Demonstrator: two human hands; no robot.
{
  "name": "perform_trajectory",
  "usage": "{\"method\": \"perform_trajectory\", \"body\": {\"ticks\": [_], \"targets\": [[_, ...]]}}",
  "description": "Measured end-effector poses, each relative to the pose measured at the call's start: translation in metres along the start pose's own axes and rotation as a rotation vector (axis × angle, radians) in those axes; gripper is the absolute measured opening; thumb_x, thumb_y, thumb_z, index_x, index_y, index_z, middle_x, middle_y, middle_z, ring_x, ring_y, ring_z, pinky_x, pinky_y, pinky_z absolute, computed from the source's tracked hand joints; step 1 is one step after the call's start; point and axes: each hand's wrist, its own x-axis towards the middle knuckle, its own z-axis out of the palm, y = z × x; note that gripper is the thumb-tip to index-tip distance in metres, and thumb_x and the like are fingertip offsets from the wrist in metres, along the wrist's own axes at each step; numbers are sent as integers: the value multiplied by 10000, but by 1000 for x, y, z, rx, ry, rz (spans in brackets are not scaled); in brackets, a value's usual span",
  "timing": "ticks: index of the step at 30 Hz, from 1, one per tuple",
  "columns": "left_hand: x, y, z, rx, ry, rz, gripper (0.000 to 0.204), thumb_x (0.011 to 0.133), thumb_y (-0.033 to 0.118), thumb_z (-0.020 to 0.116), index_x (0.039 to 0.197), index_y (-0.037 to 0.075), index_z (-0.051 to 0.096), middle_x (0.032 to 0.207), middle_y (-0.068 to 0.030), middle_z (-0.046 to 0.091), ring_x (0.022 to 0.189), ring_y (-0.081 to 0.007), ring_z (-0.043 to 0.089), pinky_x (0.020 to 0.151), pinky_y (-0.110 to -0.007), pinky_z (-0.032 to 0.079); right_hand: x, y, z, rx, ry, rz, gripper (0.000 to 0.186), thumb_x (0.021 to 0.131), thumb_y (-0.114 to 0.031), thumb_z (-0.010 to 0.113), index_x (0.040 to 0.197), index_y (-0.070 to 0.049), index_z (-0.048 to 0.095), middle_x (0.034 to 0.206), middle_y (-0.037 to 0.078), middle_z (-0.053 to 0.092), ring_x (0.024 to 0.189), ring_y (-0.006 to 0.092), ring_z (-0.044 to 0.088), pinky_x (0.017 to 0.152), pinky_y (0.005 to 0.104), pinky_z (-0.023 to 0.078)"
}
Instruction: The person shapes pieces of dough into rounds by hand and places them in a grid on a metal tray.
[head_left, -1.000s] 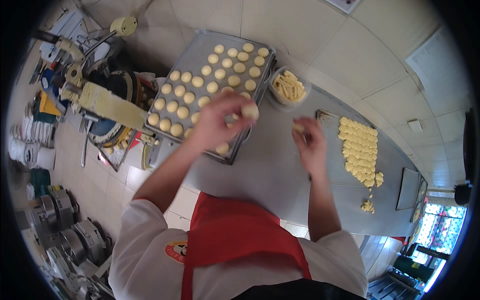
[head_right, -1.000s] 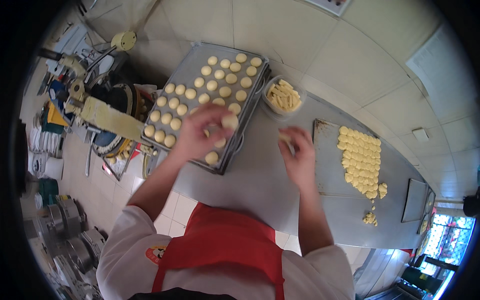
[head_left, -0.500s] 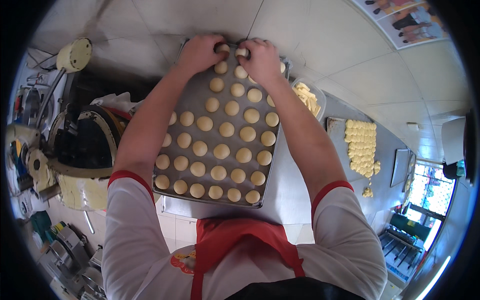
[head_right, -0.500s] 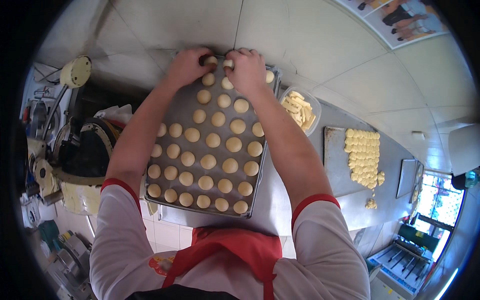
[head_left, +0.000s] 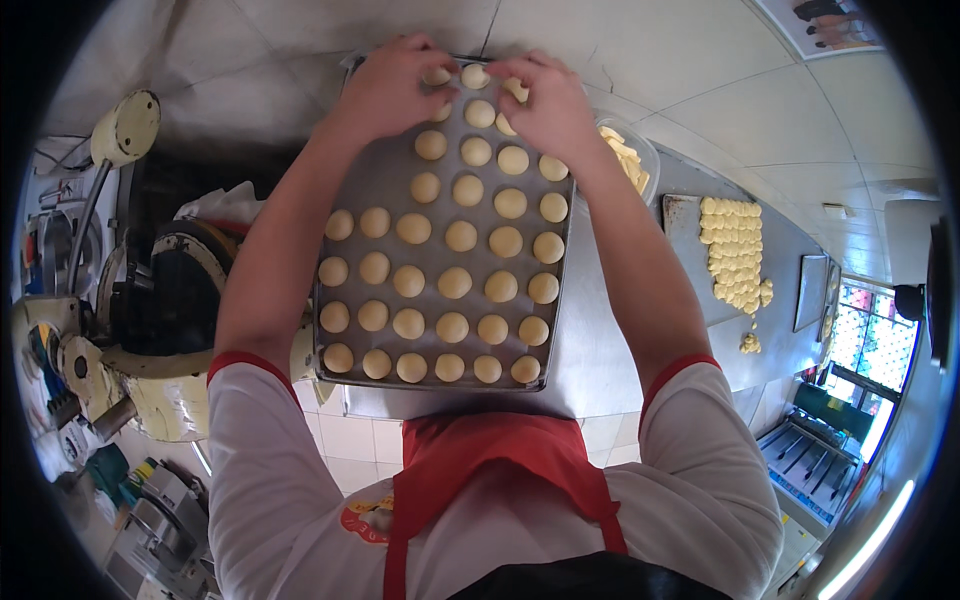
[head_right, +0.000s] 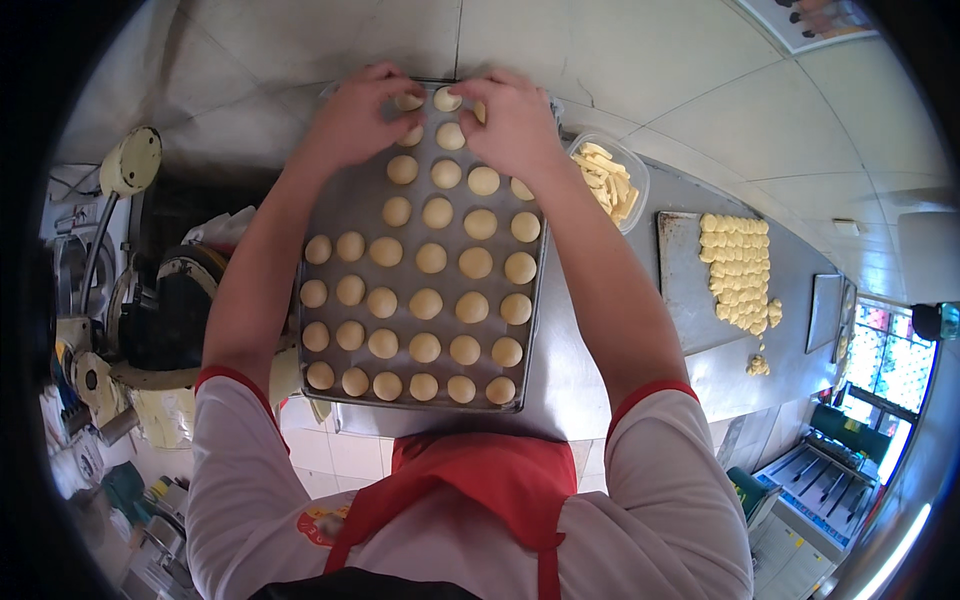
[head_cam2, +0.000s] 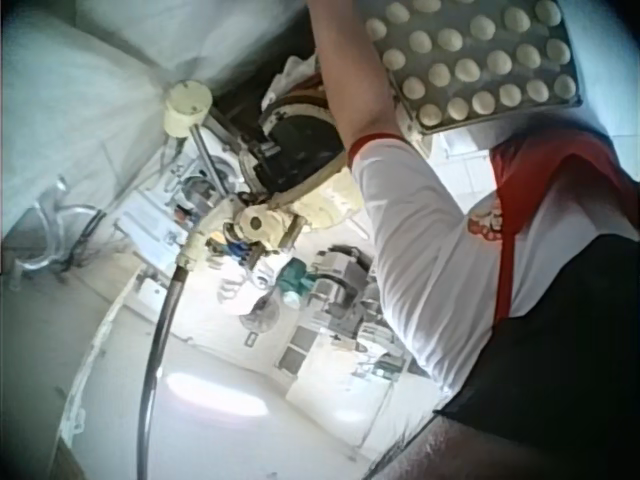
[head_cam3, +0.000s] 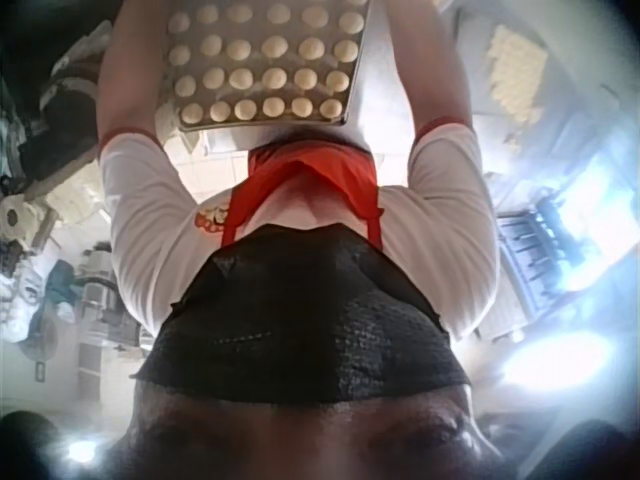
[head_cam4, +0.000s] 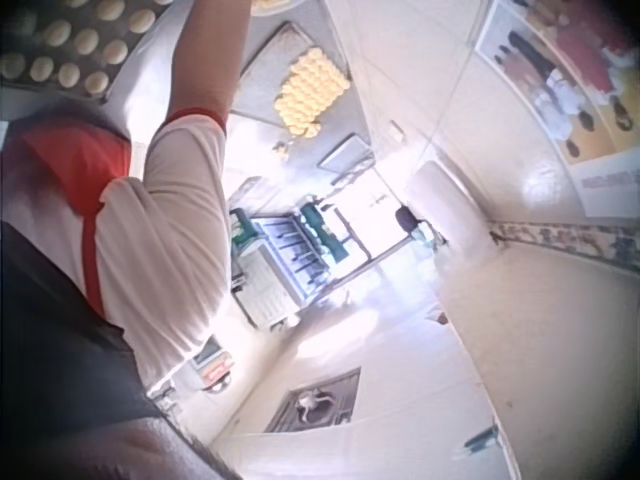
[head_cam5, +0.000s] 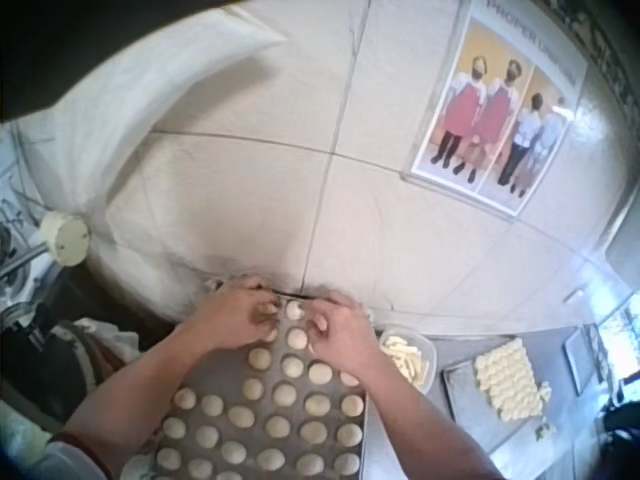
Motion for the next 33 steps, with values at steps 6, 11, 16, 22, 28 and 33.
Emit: {"method": "perform_trajectory", "body": {"ticks": [6, 11, 16, 22, 28, 33], "targets": [[-14, 3, -5, 263, -141, -89, 245, 857, 325, 803, 977, 111, 793, 1025, -74, 694, 1054, -293, 662, 1007, -431, 495, -6, -12, 21, -136, -136, 0, 258, 859, -337, 806, 1078, -199, 810, 1025, 43, 758, 991, 288, 713, 900, 474, 541], [-16, 5, -10, 132, -40, -117, 291, 882, 329, 781, 1087, 123, 774, 1093, -68, 718, 1108, -295, 664, 992, -441, 512, -4, -15, 12, -172, -7, 81, 207, 894, -308, 769, 1068, -203, 812, 1026, 51, 756, 991, 292, 713, 912, 486, 546], [9, -7, -3, 223, -45, -15, 296, 897, 283, 764, 1143, 120, 752, 1202, -65, 696, 1154, -305, 647, 990, -451, 524, 19, -2, 24, -191, 48, -46, 207, 890, -205, 726, 1076, -194, 816, 1065, 56, 739, 1066, 301, 688, 953, 483, 531], [-37, 29, -15, 56, -72, 79, 283, 853, 229, 777, 1111, 117, 750, 1158, -51, 690, 1139, -306, 632, 1019, -453, 501, -28, -21, -14, 58, -149, -91, 225, 889, -196, 725, 1097, -193, 809, 1096, 58, 738, 1098, 300, 677, 979, 477, 506], [-69, 31, -11, 231, -173, 19, 256, 815, 232, 782, 1044, 123, 744, 1122, -22, 694, 1125, -289, 624, 1029, -440, 471, -51, -37, 0, -22, -214, -33, 256, 872, -300, 802, 1091, -167, 803, 1019, 73, 733, 1004, 293, 704, 929, 456, 519], [-95, 62, -23, 207, -73, 16, 207, 814, 236, 783, 988, 131, 746, 1111, -9, 696, 1121, -279, 625, 1034, -436, 464, -91, -53, -20, 112, -189, -115, 241, 894, -319, 773, 1063, -149, 800, 988, 77, 730, 962, 301, 696, 924, 459, 525]]}}
